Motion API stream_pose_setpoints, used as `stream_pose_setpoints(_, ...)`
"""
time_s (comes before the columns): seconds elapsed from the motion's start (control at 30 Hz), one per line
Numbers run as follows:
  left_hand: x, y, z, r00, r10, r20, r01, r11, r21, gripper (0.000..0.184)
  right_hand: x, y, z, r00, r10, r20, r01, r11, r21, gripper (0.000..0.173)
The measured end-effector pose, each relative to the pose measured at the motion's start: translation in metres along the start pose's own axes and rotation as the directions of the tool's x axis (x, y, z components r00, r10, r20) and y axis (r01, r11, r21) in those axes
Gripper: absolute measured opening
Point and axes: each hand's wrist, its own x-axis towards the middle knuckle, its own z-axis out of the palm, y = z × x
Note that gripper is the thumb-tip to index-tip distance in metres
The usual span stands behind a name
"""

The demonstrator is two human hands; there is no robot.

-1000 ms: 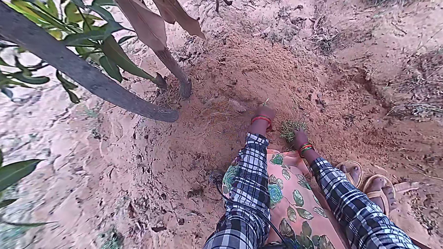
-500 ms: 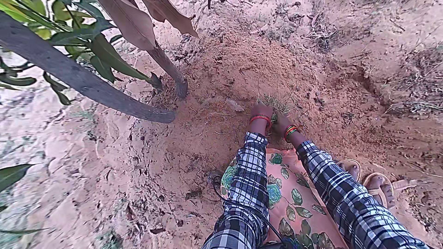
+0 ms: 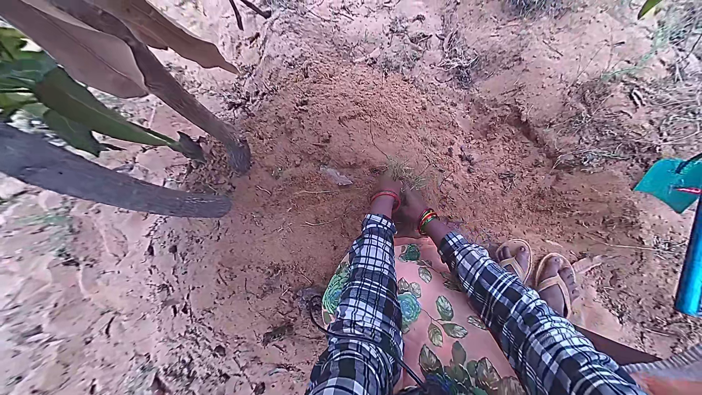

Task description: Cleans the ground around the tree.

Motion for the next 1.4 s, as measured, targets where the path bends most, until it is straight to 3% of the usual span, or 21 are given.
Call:
stream_pose_setpoints(0.1,0.002,-0.001,0.001,0.998,-0.062,-0.023,0.063,0.997,0.033,0.051,0.0,0.007,0.003,0.99,-0.114,-0.081,0.11,0.993,-0.051,0.068)
stream_pose_setpoints(0.23,0.003,-0.001,0.002,0.997,-0.054,-0.049,0.055,0.998,0.033,0.046,-0.017,0.034,-0.003,0.966,-0.194,-0.172,0.18,0.979,-0.095,0.055)
stream_pose_setpoints(0.43,0.001,-0.003,-0.014,0.983,-0.109,-0.15,0.107,0.994,-0.019,0.043,-0.027,0.082,-0.031,0.986,0.113,-0.123,-0.138,0.966,-0.219,0.04)
stream_pose_setpoints(0.57,-0.007,-0.008,-0.036,0.945,-0.187,-0.269,0.188,0.982,-0.022,0.044,-0.023,0.109,-0.06,0.939,0.311,-0.149,-0.341,0.9,-0.272,0.039)
stream_pose_setpoints(0.6,-0.008,-0.01,-0.04,0.939,-0.195,-0.284,0.199,0.98,-0.016,0.043,-0.022,0.113,-0.066,0.934,0.31,-0.178,-0.348,0.904,-0.248,0.042)
stream_pose_setpoints(0.67,-0.009,-0.009,-0.04,0.93,-0.208,-0.302,0.214,0.977,-0.014,0.051,-0.015,0.115,-0.078,0.947,0.272,-0.173,-0.308,0.92,-0.241,0.063)
stream_pose_setpoints(0.73,-0.009,-0.006,-0.038,0.922,-0.199,-0.331,0.199,0.979,-0.034,0.073,-0.006,0.103,-0.084,0.967,0.235,-0.101,-0.254,0.926,-0.278,0.092)
stream_pose_setpoints(0.8,-0.012,0.0,-0.033,0.921,-0.155,-0.358,0.16,0.987,-0.016,0.09,0.003,0.089,-0.076,0.986,0.169,-0.009,-0.165,0.952,-0.256,0.107)
stream_pose_setpoints(0.87,-0.021,0.009,-0.03,0.915,-0.108,-0.389,0.126,0.992,0.021,0.097,0.007,0.078,-0.056,0.995,0.102,0.013,-0.097,0.968,-0.232,0.104)
stream_pose_setpoints(0.97,-0.031,0.019,-0.028,0.889,0.013,-0.457,0.014,0.998,0.056,0.1,0.011,0.073,-0.017,0.986,0.168,0.006,-0.16,0.951,-0.265,0.081)
stream_pose_setpoints(1.07,-0.037,0.026,-0.024,0.779,0.211,-0.59,-0.207,0.975,0.075,0.079,-0.007,0.064,-0.008,0.976,0.211,-0.049,-0.216,0.935,-0.28,0.054)
stream_pose_setpoints(1.13,-0.038,0.031,-0.018,0.667,0.344,-0.661,-0.389,0.917,0.085,0.059,-0.018,0.07,-0.012,0.98,0.198,-0.025,-0.194,0.917,-0.348,0.046)
stream_pose_setpoints(1.17,-0.039,0.034,-0.016,0.648,0.388,-0.655,-0.457,0.887,0.074,0.05,-0.02,0.079,-0.014,0.986,0.163,-0.02,-0.159,0.913,-0.376,0.044)
stream_pose_setpoints(1.2,-0.041,0.035,-0.016,0.69,0.423,-0.588,-0.499,0.866,0.038,0.042,-0.022,0.087,-0.016,0.992,0.12,-0.039,-0.126,0.921,-0.368,0.041)
stream_pose_setpoints(1.23,-0.042,0.035,-0.014,0.774,0.45,-0.446,-0.517,0.856,-0.034,0.038,-0.023,0.092,-0.019,0.993,0.082,-0.08,-0.104,0.94,-0.326,0.038)
stream_pose_setpoints(1.27,-0.041,0.033,-0.012,0.869,0.441,-0.222,-0.474,0.873,-0.12,0.038,-0.026,0.093,-0.023,0.989,0.061,-0.134,-0.095,0.958,-0.269,0.035)
stream_pose_setpoints(1.3,-0.036,0.03,-0.006,0.911,0.413,0.005,-0.407,0.9,-0.155,0.04,-0.028,0.089,-0.028,0.982,0.064,-0.177,-0.102,0.972,-0.214,0.036)
stream_pose_setpoints(1.33,-0.03,0.028,0.001,0.908,0.371,0.195,-0.348,0.927,-0.142,0.041,-0.027,0.084,-0.034,0.974,0.074,-0.216,-0.111,0.98,-0.166,0.04)
stream_pose_setpoints(1.4,-0.03,0.029,0.012,0.876,0.256,0.41,-0.281,0.96,0.003,0.042,-0.022,0.072,-0.045,0.957,0.093,-0.275,-0.117,0.991,-0.07,0.046)
